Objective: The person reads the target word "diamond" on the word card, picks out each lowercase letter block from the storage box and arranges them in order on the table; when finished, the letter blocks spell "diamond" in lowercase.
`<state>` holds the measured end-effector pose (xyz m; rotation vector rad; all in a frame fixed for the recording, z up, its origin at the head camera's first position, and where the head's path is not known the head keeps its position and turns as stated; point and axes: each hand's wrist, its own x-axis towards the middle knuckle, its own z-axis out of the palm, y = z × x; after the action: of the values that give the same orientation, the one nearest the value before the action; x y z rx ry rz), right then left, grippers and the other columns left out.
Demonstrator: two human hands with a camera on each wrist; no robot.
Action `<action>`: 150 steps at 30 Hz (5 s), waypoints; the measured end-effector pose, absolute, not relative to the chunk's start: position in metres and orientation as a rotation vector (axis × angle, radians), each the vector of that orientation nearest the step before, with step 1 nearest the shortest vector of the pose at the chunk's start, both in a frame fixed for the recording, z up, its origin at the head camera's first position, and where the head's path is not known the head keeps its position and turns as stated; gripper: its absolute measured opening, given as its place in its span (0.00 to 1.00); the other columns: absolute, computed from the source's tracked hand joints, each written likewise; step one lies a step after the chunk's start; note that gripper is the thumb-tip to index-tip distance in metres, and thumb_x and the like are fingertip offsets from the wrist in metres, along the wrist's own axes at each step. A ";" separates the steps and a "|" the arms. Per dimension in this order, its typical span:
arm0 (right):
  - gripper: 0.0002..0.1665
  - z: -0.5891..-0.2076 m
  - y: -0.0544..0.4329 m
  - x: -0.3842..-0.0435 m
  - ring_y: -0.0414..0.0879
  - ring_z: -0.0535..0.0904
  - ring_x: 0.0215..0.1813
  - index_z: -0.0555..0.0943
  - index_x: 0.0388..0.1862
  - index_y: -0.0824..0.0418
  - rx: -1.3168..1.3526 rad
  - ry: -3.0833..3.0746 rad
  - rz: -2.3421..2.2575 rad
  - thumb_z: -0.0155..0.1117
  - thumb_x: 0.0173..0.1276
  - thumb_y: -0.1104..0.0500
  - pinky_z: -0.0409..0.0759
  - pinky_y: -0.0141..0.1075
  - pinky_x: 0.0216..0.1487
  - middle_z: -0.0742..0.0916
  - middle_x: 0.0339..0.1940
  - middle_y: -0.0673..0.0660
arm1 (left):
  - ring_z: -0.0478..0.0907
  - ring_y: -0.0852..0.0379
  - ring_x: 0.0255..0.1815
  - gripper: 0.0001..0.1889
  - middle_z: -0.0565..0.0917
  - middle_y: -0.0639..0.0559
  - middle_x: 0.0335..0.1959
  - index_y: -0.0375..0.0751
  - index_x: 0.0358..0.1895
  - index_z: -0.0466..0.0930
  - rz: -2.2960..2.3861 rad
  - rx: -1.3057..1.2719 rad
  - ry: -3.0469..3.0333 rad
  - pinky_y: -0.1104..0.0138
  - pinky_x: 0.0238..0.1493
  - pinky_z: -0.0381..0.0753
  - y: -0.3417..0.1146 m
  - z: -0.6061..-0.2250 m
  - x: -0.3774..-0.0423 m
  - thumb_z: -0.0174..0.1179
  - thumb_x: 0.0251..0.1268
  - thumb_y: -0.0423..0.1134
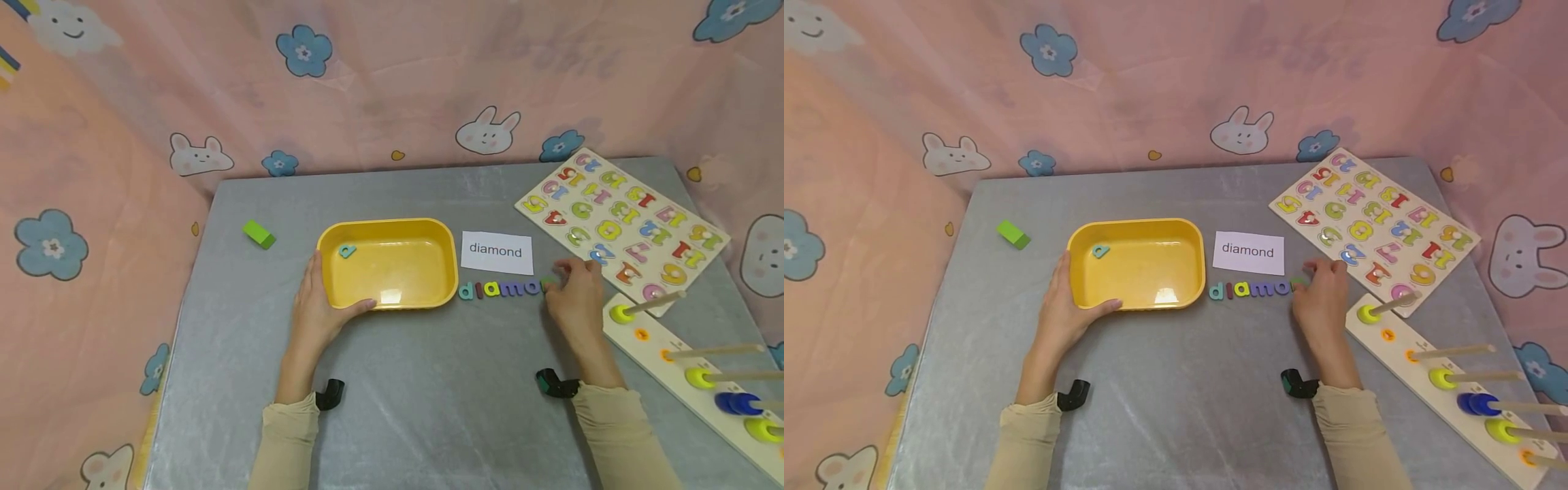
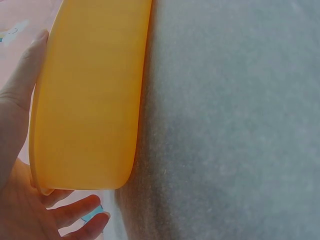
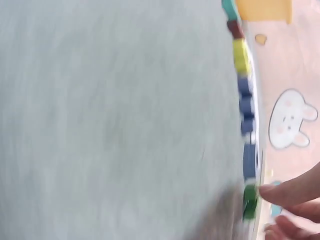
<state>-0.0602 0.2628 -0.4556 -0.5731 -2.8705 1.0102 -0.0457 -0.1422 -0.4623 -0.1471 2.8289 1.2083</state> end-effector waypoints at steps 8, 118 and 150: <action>0.21 -0.441 0.202 -0.067 0.67 0.72 0.62 0.79 0.62 0.72 -0.203 -2.714 1.100 0.65 0.71 0.68 0.70 0.59 0.62 0.76 0.60 0.72 | 0.51 0.38 0.88 0.74 0.49 0.42 0.89 0.48 0.89 0.37 1.210 -0.158 2.823 0.38 0.85 0.50 -0.142 -0.461 -0.044 0.83 0.47 0.63; 0.09 -0.424 0.183 -0.081 0.41 0.79 0.37 0.87 0.46 0.70 0.057 -2.579 1.392 0.75 0.70 0.67 0.76 0.20 0.41 0.89 0.40 0.64 | 0.50 0.38 0.88 0.74 0.48 0.42 0.89 0.46 0.89 0.37 1.203 -0.155 2.819 0.38 0.85 0.50 -0.141 -0.461 -0.045 0.83 0.47 0.62; 0.17 -0.451 0.291 -0.070 0.69 0.79 0.50 0.81 0.54 0.77 -0.645 -2.939 0.965 0.59 0.69 0.69 0.76 0.54 0.47 0.83 0.46 0.76 | 0.53 0.36 0.87 0.75 0.49 0.41 0.89 0.47 0.89 0.37 1.208 -0.160 2.822 0.38 0.84 0.51 -0.141 -0.461 -0.045 0.84 0.46 0.62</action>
<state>-0.0696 0.2914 -0.4513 -0.6453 -2.9395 0.9651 -0.0446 -0.1406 -0.4615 -0.1598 2.8221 1.2079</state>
